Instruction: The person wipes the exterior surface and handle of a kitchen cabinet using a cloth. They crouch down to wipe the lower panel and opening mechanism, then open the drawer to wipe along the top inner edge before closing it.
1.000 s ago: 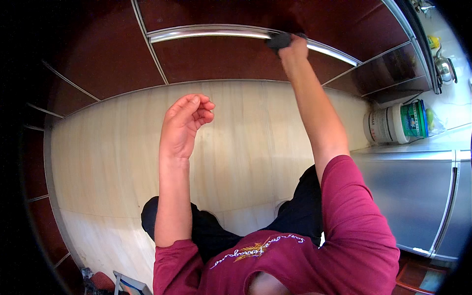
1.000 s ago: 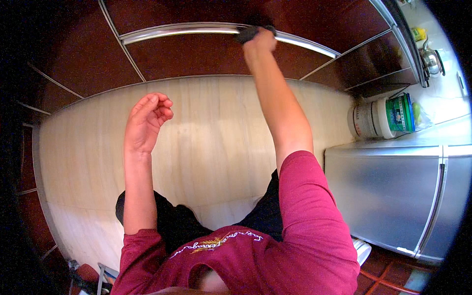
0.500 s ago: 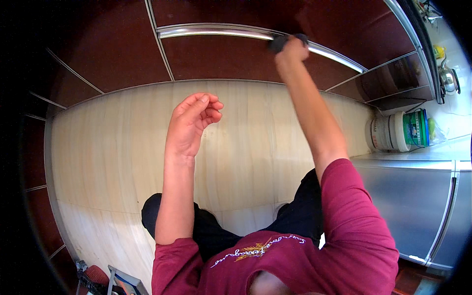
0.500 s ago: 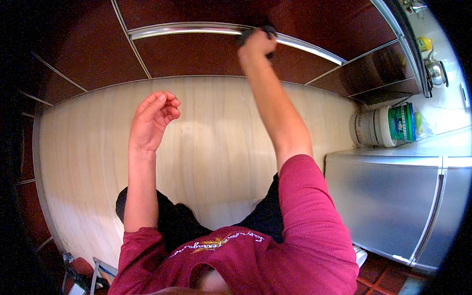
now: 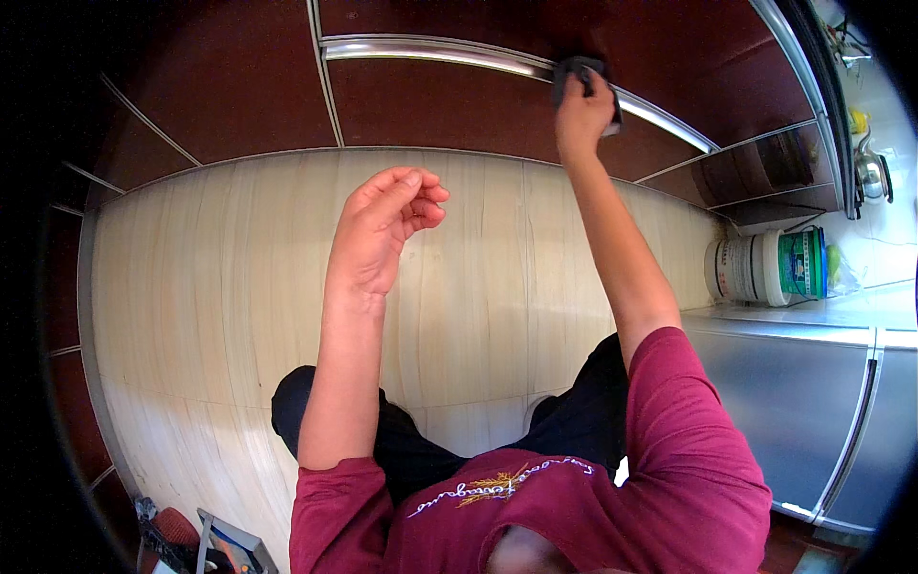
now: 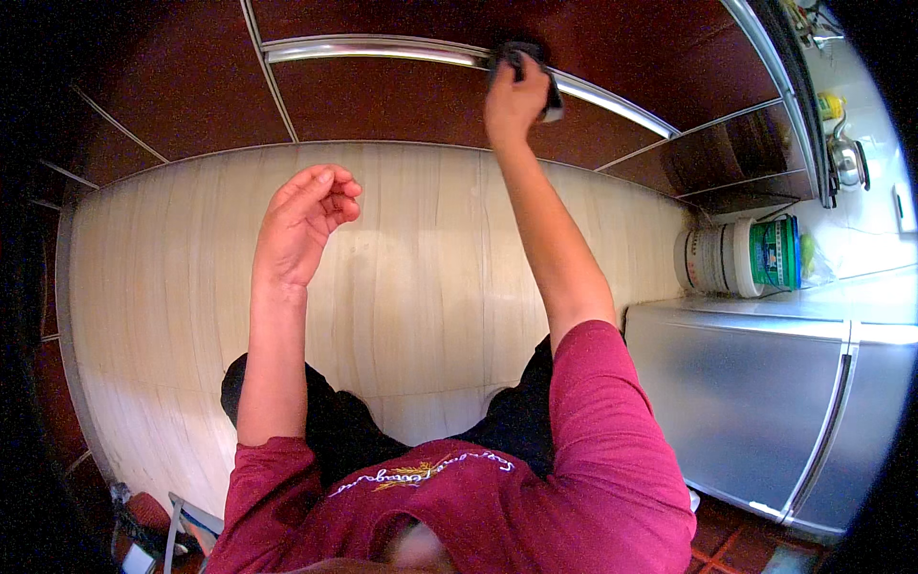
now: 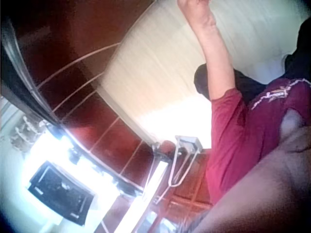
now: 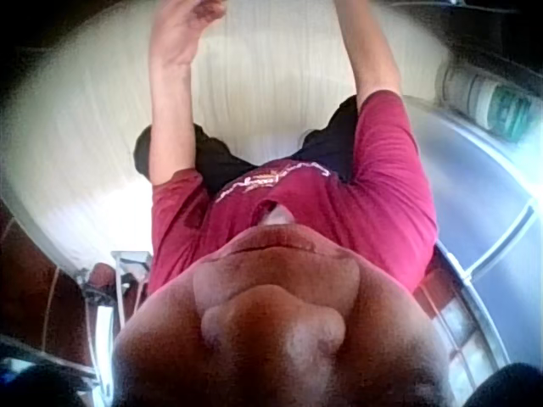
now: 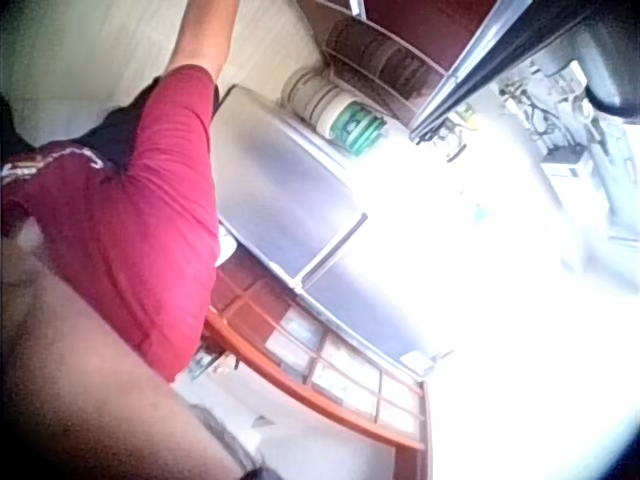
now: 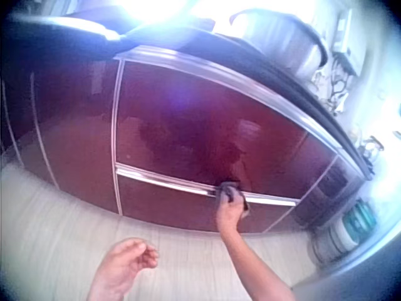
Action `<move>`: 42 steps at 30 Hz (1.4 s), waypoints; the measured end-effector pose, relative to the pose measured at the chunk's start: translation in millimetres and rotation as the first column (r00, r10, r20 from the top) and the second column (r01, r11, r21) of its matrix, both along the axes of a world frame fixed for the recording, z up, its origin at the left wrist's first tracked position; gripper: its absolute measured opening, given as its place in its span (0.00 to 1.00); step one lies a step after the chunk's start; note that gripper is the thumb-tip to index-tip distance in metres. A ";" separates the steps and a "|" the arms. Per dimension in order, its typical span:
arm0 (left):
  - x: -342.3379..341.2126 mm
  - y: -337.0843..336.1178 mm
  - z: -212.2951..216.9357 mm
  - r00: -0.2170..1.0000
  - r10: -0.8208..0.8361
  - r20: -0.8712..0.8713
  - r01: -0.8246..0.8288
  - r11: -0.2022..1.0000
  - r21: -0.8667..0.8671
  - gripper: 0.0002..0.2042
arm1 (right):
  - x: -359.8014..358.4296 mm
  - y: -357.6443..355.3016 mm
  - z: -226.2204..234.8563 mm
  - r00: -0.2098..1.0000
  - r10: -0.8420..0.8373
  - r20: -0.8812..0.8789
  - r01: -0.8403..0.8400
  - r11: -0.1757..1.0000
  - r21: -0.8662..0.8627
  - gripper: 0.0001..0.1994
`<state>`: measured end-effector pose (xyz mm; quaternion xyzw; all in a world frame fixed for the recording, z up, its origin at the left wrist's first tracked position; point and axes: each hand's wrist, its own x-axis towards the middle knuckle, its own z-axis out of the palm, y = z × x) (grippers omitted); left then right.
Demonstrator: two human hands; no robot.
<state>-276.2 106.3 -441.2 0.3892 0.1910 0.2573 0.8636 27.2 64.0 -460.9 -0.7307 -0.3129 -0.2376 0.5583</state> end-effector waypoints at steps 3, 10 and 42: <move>-2.8 2.9 -3.3 1.000 0.005 0.010 -0.005 1.000 -0.025 0.10 | -27.9 31.8 -8.9 0.954 0.123 0.272 -0.041 0.957 -0.286 0.14; -3.3 1.6 -16.8 0.996 0.047 0.079 -0.046 0.999 -0.016 0.09 | -20.5 16.8 6.5 0.846 0.272 0.458 0.056 0.809 -0.585 0.16; -0.7 3.9 -33.1 0.965 0.175 0.196 -0.168 0.984 -0.050 0.10 | -52.2 61.3 8.1 0.539 0.586 0.606 0.111 0.663 -0.740 0.25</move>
